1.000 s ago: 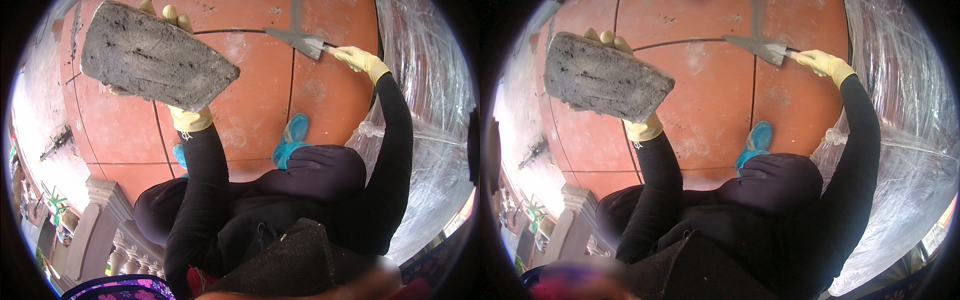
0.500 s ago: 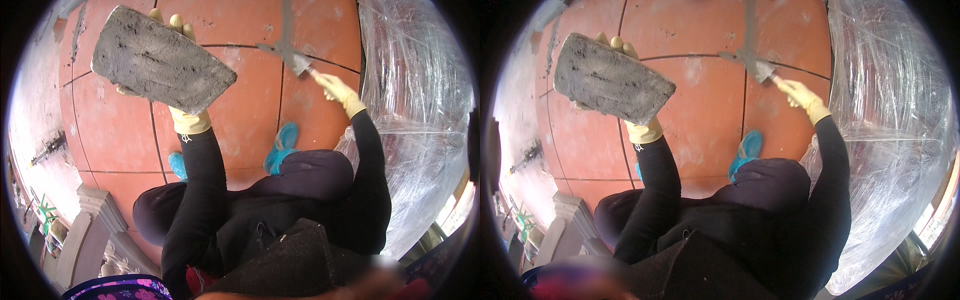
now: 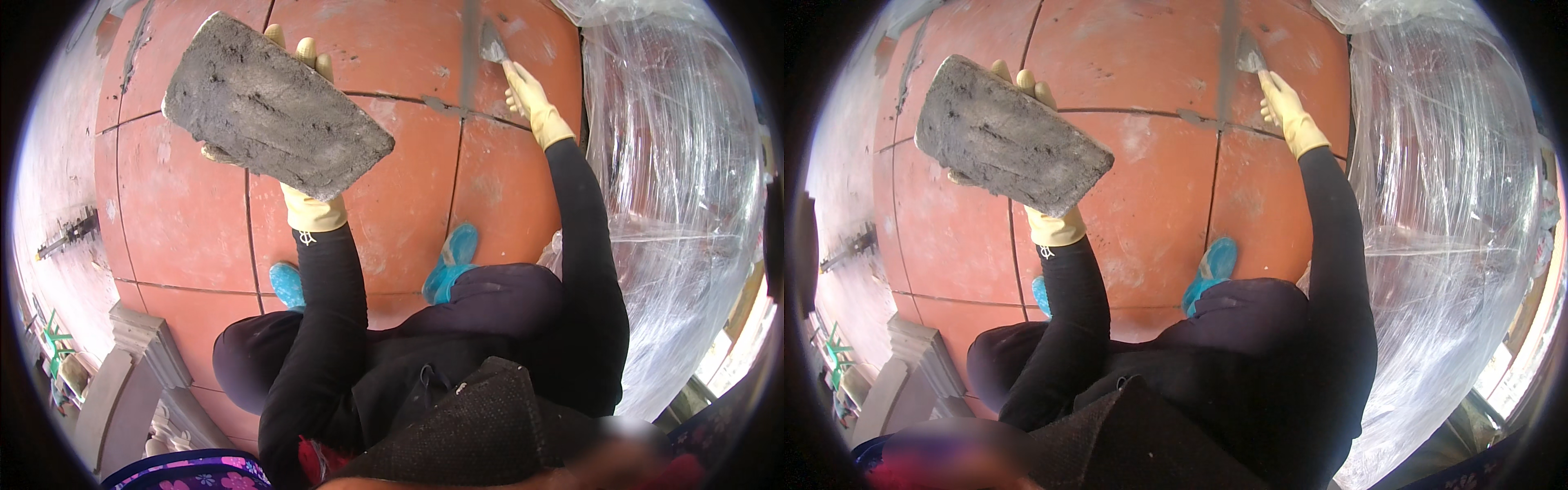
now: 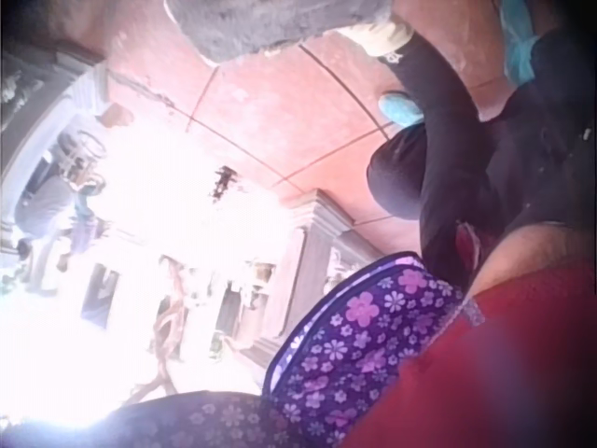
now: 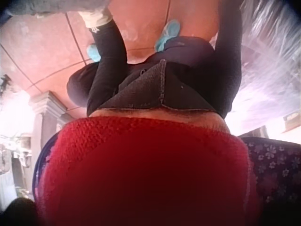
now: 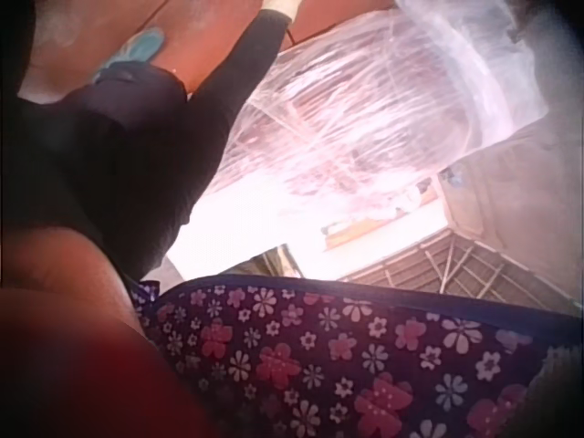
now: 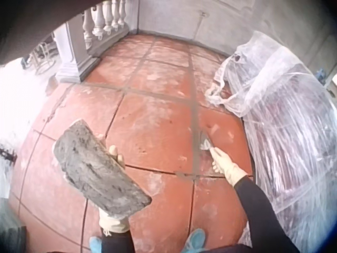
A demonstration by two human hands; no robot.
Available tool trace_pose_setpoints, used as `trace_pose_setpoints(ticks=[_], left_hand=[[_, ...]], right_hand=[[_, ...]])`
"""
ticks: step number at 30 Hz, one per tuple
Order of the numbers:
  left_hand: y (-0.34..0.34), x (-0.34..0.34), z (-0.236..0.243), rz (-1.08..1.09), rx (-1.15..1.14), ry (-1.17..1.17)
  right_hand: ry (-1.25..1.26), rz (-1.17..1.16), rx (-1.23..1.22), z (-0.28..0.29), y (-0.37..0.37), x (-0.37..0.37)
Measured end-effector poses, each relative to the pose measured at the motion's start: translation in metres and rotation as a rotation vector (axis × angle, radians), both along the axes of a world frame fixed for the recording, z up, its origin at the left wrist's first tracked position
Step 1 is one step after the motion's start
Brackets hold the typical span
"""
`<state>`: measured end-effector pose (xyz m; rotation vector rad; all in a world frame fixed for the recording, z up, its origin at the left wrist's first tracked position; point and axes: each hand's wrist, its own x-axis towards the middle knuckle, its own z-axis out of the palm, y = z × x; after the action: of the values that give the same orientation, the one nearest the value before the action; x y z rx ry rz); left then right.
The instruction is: The person applies grout to the joints between red floor tiles using a trowel and a hawk. They repeatedly scoop grout from the hawk and press it into the gaps, smoothing the surface as they work.
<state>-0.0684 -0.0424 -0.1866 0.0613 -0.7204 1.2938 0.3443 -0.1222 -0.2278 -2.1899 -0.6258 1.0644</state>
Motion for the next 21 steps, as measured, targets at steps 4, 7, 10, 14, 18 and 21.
trace_pose_setpoints(ticks=[4, 7, 10, 14, 18, 21], left_hand=[[-0.001, -0.002, -0.001, 0.015, -0.024, -0.003], [-0.001, -0.008, -0.005, 0.035, -0.052, 0.032], [-0.001, -0.011, -0.009, 0.049, -0.065, 0.06], [-0.004, -0.009, -0.012, 0.032, -0.097, 0.072], [-0.003, -0.007, -0.011, 0.028, -0.09, 0.056], [-0.002, -0.005, -0.01, 0.015, -0.087, 0.019]], right_hand=[[-0.039, -0.009, -0.021, -0.011, 0.057, 0.02], [-0.056, -0.052, 0.004, -0.022, 0.084, 0.031], [-0.022, -0.037, 0.014, -0.032, 0.091, 0.039], [-0.041, 0.015, -0.068, -0.034, 0.077, 0.04], [-0.108, 0.088, -0.16, -0.023, 0.064, 0.03], [-0.137, 0.126, -0.188, -0.013, 0.053, 0.02]])
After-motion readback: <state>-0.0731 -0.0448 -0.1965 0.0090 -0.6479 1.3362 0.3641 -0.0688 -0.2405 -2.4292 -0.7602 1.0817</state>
